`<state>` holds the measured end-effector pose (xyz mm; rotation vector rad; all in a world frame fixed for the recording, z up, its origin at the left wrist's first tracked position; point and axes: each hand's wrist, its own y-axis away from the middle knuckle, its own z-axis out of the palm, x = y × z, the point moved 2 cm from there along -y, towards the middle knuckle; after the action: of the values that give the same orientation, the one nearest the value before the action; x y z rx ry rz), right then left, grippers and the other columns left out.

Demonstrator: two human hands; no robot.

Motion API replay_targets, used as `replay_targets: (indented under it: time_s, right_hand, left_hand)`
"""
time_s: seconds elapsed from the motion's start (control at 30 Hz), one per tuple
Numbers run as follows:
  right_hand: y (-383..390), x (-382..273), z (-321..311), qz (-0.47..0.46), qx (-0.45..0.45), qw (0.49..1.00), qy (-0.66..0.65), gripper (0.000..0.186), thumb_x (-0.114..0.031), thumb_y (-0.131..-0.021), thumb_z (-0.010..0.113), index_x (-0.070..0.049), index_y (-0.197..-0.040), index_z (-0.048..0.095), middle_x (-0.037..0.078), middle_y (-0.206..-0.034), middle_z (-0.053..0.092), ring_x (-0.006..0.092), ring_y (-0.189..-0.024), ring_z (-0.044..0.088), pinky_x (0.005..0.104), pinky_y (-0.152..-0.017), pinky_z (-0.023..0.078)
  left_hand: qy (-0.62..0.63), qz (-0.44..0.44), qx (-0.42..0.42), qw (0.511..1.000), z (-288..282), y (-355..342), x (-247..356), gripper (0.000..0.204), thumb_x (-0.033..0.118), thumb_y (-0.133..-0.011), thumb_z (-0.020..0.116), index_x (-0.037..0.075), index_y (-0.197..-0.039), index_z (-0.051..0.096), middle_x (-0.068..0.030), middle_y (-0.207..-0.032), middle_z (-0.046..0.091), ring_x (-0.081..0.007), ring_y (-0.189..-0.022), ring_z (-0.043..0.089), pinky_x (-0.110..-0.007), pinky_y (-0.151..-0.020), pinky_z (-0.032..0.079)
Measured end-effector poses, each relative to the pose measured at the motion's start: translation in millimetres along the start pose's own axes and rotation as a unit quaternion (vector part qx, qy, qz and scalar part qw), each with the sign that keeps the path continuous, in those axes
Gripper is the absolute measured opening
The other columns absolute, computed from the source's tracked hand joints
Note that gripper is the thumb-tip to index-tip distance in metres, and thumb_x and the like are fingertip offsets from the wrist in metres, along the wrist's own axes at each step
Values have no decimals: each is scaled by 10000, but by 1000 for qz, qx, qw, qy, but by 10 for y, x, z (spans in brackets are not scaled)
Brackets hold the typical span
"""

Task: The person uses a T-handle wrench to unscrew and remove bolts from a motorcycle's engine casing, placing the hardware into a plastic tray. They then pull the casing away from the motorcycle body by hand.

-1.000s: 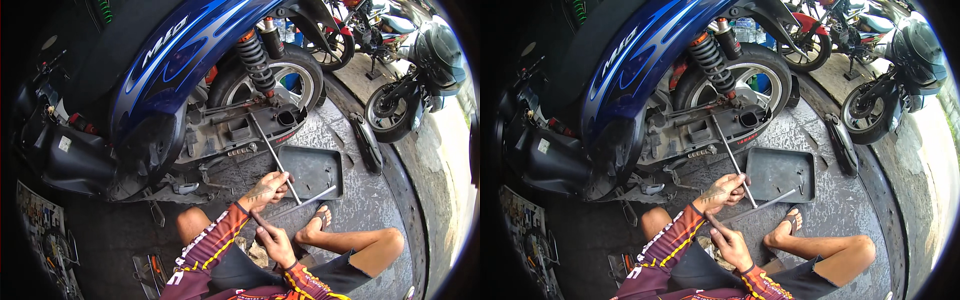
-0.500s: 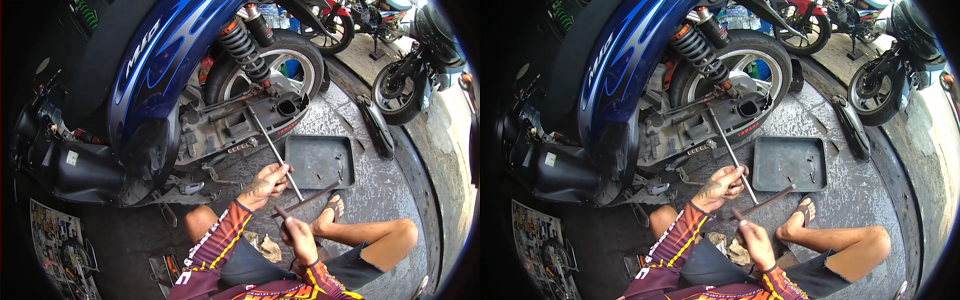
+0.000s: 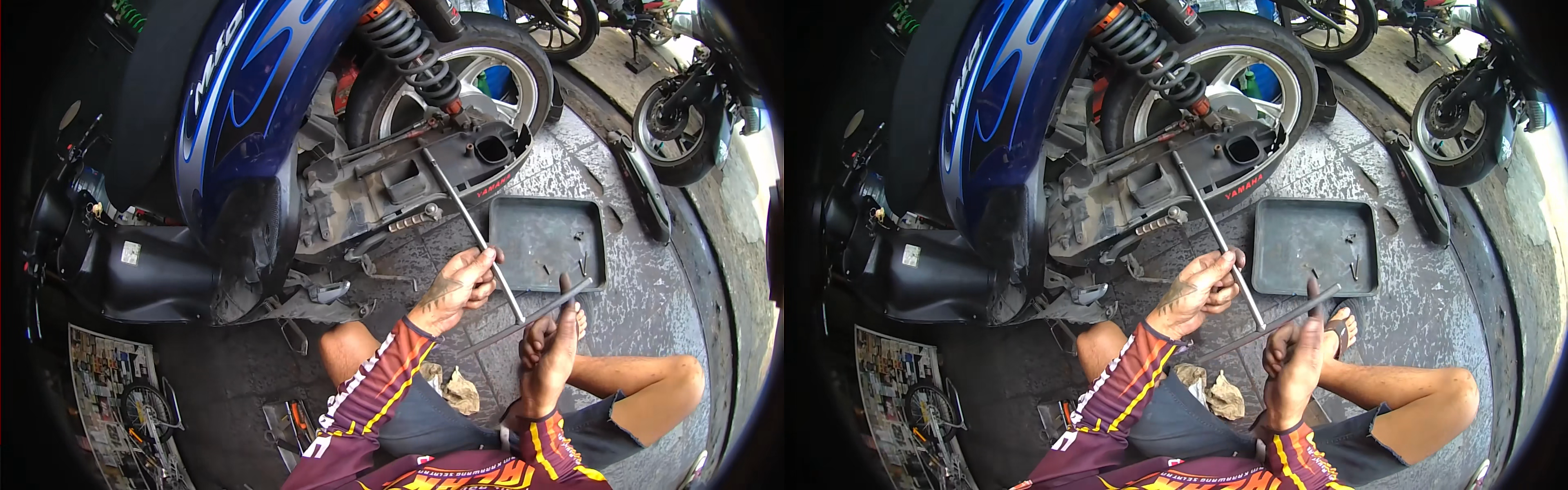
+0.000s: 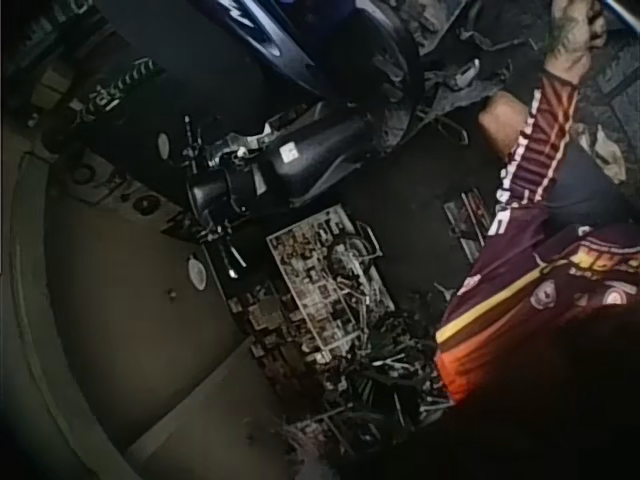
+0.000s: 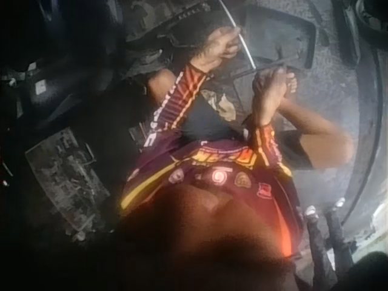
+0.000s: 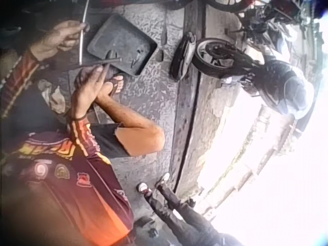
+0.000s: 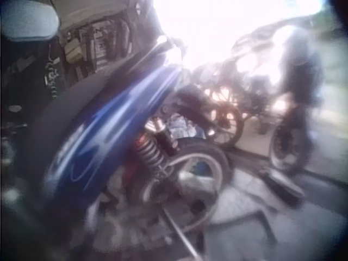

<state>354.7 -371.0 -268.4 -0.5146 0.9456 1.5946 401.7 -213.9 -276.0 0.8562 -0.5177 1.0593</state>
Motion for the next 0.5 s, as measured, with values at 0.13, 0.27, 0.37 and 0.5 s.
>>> replay_targets:
  time_s: [0.13, 0.27, 0.37, 0.5]
  right_hand:
    - [94, -76, 90, -158, -49, 961, 224, 431, -38, -897, 491, -16, -1322, 425, -24, -725, 522, 20, -512, 333, 183, -455, 282]
    - [244, 214, -80, -172, -293, 852, 397, 465, -5, -835, 538, -6, -1293, 459, 56, -722, 589, 68, -539, 452, 254, -517, 398]
    - [170, 391, -407, 75, -28, 980, 181, 508, -19, -816, 531, -9, -1313, 428, 27, -669, 564, 106, -520, 492, 259, -507, 407]
    - [244, 93, -143, -37, -288, 912, 291, 472, -12, -801, 528, 2, -1265, 446, 22, -654, 543, 98, -534, 485, 233, -512, 393]
  left_hand:
    - [-41, -45, -37, 997, 189, 94, -128, 222, 300, -941, 493, 84, -976, 530, 96, -597, 298, -9, -466, 242, -173, -408, 174]
    - [-87, -65, -71, 991, 53, 119, -182, 196, 265, -939, 502, 74, -972, 524, 88, -608, 328, -16, -479, 279, -181, -420, 182]
    - [-92, -39, -82, 992, 114, 145, -45, 222, 279, -940, 502, 61, -976, 521, 85, -599, 309, -17, -471, 261, -189, -407, 166]
    - [-58, -69, -59, 994, 99, 115, -75, 217, 279, -940, 503, 64, -968, 522, 85, -597, 303, -22, -468, 255, -195, -418, 166]
